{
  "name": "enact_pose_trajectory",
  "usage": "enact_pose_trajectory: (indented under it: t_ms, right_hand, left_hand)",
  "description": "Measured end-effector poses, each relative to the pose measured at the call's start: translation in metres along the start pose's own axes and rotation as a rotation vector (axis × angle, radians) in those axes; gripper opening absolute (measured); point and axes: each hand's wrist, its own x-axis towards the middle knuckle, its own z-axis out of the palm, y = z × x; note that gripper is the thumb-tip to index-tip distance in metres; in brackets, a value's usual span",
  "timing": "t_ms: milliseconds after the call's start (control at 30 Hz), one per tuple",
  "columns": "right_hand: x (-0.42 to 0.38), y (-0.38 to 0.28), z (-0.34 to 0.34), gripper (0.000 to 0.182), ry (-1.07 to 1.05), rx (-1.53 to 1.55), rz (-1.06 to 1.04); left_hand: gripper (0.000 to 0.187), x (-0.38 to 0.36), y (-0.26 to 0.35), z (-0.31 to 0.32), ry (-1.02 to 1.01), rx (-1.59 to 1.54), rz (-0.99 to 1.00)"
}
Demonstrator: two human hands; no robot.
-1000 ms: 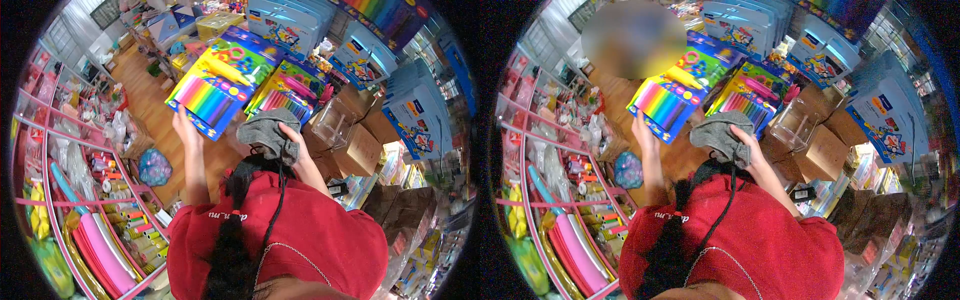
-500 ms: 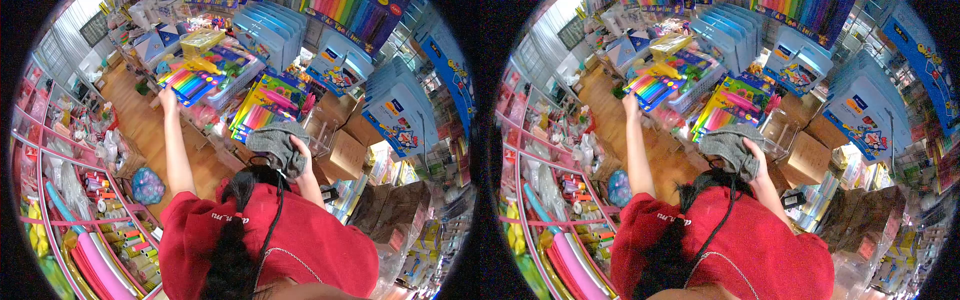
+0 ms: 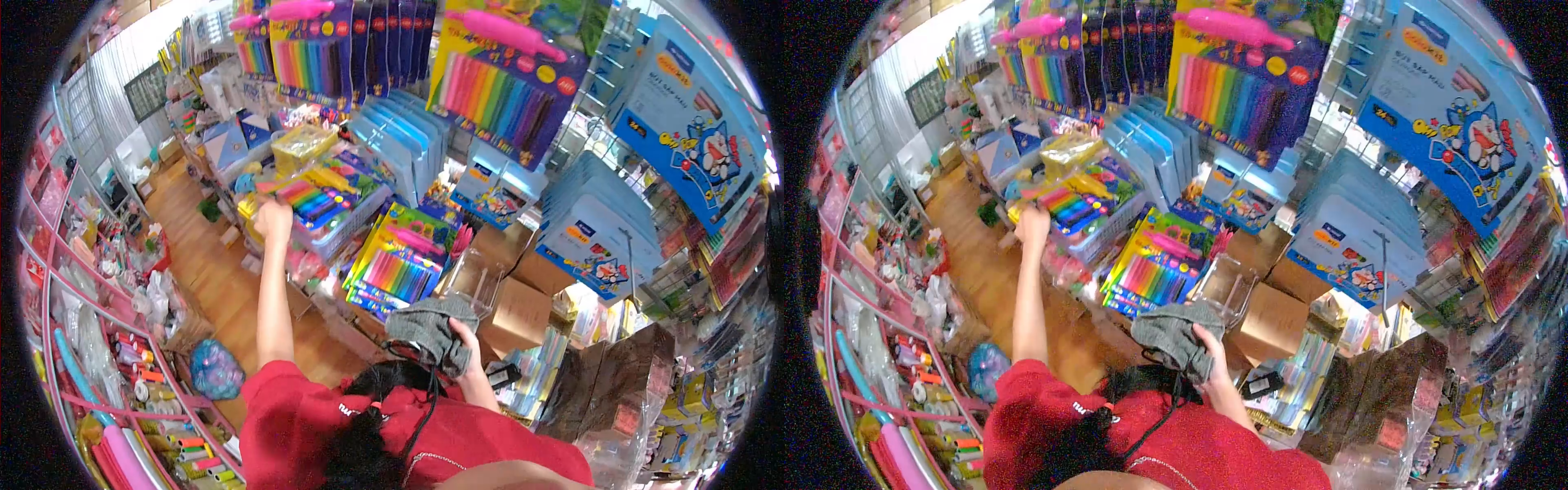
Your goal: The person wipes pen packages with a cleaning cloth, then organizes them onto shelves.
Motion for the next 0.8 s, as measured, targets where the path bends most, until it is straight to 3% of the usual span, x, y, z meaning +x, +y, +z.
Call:
enact_pose_trajectory:
  t_ms: [67,133,267,333,400,467,567,700,800]
  right_hand:
    - [-0.006,-0.003,0.004,0.043,0.002,-0.005,-0.073]
    - [-0.005,-0.004,-0.004,0.041,-0.002,-0.038,-0.12]
    - [-0.007,-0.011,-0.009,0.04,-0.001,-0.018,-0.103]
    - [-0.014,-0.016,0.005,0.041,-0.044,-0.045,-0.175]
    - [-0.02,-0.019,0.008,0.042,-0.06,-0.065,-0.233]
    - [-0.027,-0.02,0.011,0.043,-0.067,-0.064,-0.271]
    - [-0.037,-0.024,0.011,0.045,-0.076,-0.061,-0.324]
    - [-0.045,-0.028,-0.003,0.044,-0.011,-0.046,-0.361]
    - [-0.05,-0.03,-0.003,0.042,-0.034,-0.015,-0.362]
  left_hand:
    - [0.048,-0.022,0.031,-0.042,0.171,-0.061,-0.045]
    - [0.039,-0.038,0.062,-0.083,0.29,-0.232,0.128]
    - [0.031,-0.077,0.147,-0.124,0.477,-0.705,0.73]
    - [0.035,-0.105,0.183,-0.131,0.104,-0.839,0.782]
    - [0.045,-0.132,0.216,-0.122,-0.27,-1.151,0.656]
    - [0.059,-0.15,0.236,-0.112,-0.781,-1.508,0.416]
    - [0.078,-0.162,0.247,-0.104,-1.138,-1.765,0.181]
    - [0.09,-0.156,0.267,-0.079,-1.111,-1.9,0.124]
    - [0.081,-0.147,0.279,-0.078,-1.064,-1.937,0.0]
